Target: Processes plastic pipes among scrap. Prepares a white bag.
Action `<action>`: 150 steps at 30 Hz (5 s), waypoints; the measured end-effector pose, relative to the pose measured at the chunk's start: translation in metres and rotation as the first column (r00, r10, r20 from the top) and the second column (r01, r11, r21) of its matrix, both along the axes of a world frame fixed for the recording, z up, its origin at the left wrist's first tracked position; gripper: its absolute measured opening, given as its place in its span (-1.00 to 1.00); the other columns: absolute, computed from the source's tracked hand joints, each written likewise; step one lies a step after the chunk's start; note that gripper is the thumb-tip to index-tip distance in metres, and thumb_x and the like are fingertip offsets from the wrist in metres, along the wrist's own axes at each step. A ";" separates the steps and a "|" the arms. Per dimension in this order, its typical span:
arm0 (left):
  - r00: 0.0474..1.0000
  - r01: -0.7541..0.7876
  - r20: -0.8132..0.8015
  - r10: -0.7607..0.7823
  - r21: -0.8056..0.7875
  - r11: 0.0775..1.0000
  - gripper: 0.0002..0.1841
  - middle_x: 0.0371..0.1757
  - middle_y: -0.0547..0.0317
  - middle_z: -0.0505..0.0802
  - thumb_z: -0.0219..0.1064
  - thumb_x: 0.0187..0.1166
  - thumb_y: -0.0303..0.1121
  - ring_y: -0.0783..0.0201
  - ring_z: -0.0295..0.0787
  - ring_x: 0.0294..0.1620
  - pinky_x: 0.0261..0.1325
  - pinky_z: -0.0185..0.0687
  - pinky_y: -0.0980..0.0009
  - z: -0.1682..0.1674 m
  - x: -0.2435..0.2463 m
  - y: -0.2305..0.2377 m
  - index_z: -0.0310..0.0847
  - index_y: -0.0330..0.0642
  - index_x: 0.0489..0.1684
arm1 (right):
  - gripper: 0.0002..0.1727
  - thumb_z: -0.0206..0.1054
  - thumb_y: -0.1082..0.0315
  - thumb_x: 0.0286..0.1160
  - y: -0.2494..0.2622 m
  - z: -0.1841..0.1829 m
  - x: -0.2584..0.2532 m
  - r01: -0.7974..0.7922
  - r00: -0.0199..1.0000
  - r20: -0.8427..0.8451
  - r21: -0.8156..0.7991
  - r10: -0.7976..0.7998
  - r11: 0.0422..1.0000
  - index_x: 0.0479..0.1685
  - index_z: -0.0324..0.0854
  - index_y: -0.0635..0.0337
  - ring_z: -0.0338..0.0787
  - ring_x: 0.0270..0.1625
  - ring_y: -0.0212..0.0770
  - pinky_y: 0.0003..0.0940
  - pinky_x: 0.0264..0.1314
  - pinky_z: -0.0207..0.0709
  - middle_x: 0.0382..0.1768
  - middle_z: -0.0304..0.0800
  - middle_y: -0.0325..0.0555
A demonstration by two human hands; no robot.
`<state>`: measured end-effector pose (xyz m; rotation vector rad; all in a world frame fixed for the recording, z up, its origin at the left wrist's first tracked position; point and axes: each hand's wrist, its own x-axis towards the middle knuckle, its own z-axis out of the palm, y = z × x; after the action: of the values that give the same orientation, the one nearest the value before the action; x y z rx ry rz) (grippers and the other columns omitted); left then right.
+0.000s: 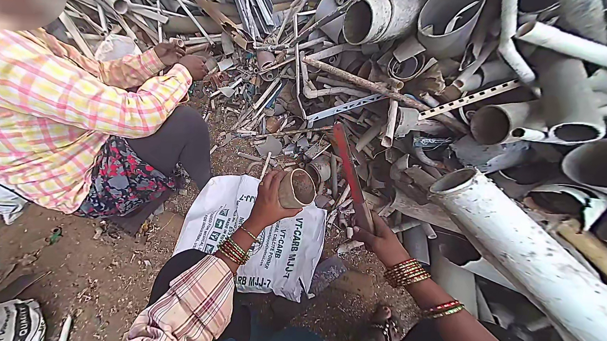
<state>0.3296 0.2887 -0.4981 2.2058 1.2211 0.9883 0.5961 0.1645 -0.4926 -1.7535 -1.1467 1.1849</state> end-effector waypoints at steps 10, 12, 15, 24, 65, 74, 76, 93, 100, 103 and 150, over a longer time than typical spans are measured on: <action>0.891 0.454 -0.131 -0.435 0.316 0.833 -0.03 0.33 -0.39 0.73 0.74 -0.10 0.01 -0.28 0.63 0.43 0.57 0.44 -0.04 -0.016 0.031 -0.031 0.60 -0.46 0.38 | -0.59 0.17 0.52 0.72 0.002 0.014 -0.024 0.080 0.902 -0.424 -0.026 -0.084 0.996 0.50 0.31 0.32 0.84 -0.17 -0.36 -0.43 -0.14 0.79 -0.01 0.70 -0.08; 0.873 0.485 -0.139 -0.467 0.343 0.805 -0.06 0.33 -0.33 0.74 0.73 -0.05 0.02 -0.20 0.63 0.45 0.62 0.38 -0.01 -0.018 0.037 -0.033 0.59 -0.42 0.39 | -0.55 0.32 0.46 0.64 0.003 0.016 -0.024 0.077 0.959 -0.273 -0.001 -0.075 0.997 0.47 0.39 0.34 0.80 -0.18 -0.42 -0.49 -0.10 0.74 -0.02 0.70 -0.06; 0.904 0.425 -0.216 -0.368 0.369 0.827 -0.16 0.38 -0.18 0.78 0.62 0.09 0.10 -0.20 0.64 0.48 0.57 0.30 -0.25 -0.012 0.040 -0.035 0.65 -0.25 0.41 | -0.56 0.38 0.45 0.54 0.010 0.012 -0.019 0.111 0.992 -0.063 0.005 -0.110 0.994 0.37 0.50 0.39 0.74 -0.06 -0.25 -0.26 0.10 0.62 0.00 0.72 0.08; 0.924 0.224 0.356 0.136 -0.797 0.561 -0.34 0.80 -0.30 0.22 -0.48 0.92 -0.04 -0.05 0.37 0.69 0.56 0.42 0.07 0.008 0.059 -0.043 -0.28 -0.33 0.87 | -0.63 0.34 0.56 0.52 0.025 0.016 -0.031 0.409 0.864 -0.327 0.016 -0.382 0.912 0.28 0.46 0.43 0.76 -0.28 -0.32 -0.38 -0.13 0.68 -0.20 0.70 0.00; 0.371 0.004 0.571 0.732 -0.790 0.614 -0.31 0.49 -0.14 0.58 0.05 0.79 0.12 -0.03 0.61 0.40 0.28 0.63 -0.04 0.005 0.025 0.031 -0.03 -0.01 0.78 | -0.35 -0.10 -0.05 0.91 0.008 -0.001 -0.035 -0.429 0.737 0.421 -0.313 0.529 0.847 0.36 0.43 0.49 0.74 0.21 0.41 0.30 0.28 0.50 0.07 0.71 0.48; 0.371 -0.001 0.541 0.755 -0.812 0.583 -0.28 0.51 -0.16 0.56 0.10 0.76 0.13 -0.05 0.59 0.43 0.32 0.61 -0.06 0.002 0.024 0.031 -0.01 -0.03 0.79 | -0.42 -0.13 -0.02 0.93 0.004 -0.018 -0.031 -0.592 0.763 0.147 -0.232 0.629 0.772 0.04 0.53 0.41 0.54 -0.36 -0.05 -0.08 -0.19 0.44 -0.37 0.51 0.08; 0.386 -0.007 0.526 0.758 -0.820 0.572 -0.27 0.55 -0.18 0.53 0.10 0.76 0.14 -0.09 0.56 0.46 0.34 0.59 -0.10 0.001 0.025 0.030 -0.05 -0.02 0.81 | -0.40 -0.11 0.02 0.93 0.009 -0.011 -0.029 -0.520 0.777 0.255 -0.255 0.575 0.815 0.10 0.51 0.51 0.68 -0.12 0.22 0.14 0.08 0.47 -0.21 0.63 0.33; 0.452 0.020 0.473 0.756 -0.853 0.521 -0.29 0.52 -0.19 0.54 0.04 0.77 0.17 -0.09 0.58 0.42 0.31 0.59 -0.11 -0.001 0.028 0.026 0.04 -0.06 0.76 | -0.42 -0.08 0.01 0.92 0.006 -0.013 -0.040 -0.545 0.768 0.215 -0.276 0.604 0.791 0.10 0.50 0.49 0.68 -0.11 0.21 0.13 0.06 0.48 -0.20 0.62 0.32; 0.492 0.025 0.469 0.733 -0.850 0.527 -0.34 0.44 -0.14 0.60 0.04 0.76 0.17 -0.04 0.63 0.34 0.24 0.62 -0.06 -0.001 0.032 0.023 0.13 -0.05 0.70 | -0.42 -0.09 0.02 0.93 0.002 -0.013 -0.047 -0.563 0.772 0.171 -0.265 0.612 0.783 0.10 0.48 0.51 0.64 -0.15 0.15 0.07 0.02 0.46 -0.21 0.59 0.30; 0.496 0.021 0.441 0.748 -0.867 0.498 -0.32 0.46 -0.15 0.58 0.02 0.75 0.21 -0.07 0.60 0.38 0.25 0.61 -0.10 -0.002 0.032 0.023 0.16 -0.05 0.68 | -0.39 -0.10 0.01 0.93 0.005 -0.010 -0.045 -0.517 0.787 0.203 -0.296 0.582 0.803 0.17 0.48 0.53 0.69 0.05 0.28 0.17 0.19 0.46 -0.06 0.64 0.41; 0.450 -0.044 0.467 0.761 -0.840 0.541 -0.22 0.50 -0.17 0.57 0.11 0.73 0.19 -0.03 0.62 0.40 0.29 0.64 -0.05 -0.007 0.023 0.033 -0.03 -0.10 0.78 | -0.38 -0.19 -0.05 0.94 0.004 -0.005 -0.046 -0.487 0.828 0.119 -0.333 0.548 0.808 0.16 0.49 0.43 0.62 -0.19 0.06 0.01 -0.03 0.47 -0.20 0.58 0.21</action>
<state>0.3523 0.3219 -0.5046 0.5489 1.3752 1.1912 0.5499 0.1687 -0.4971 -1.8726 -1.7385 1.5844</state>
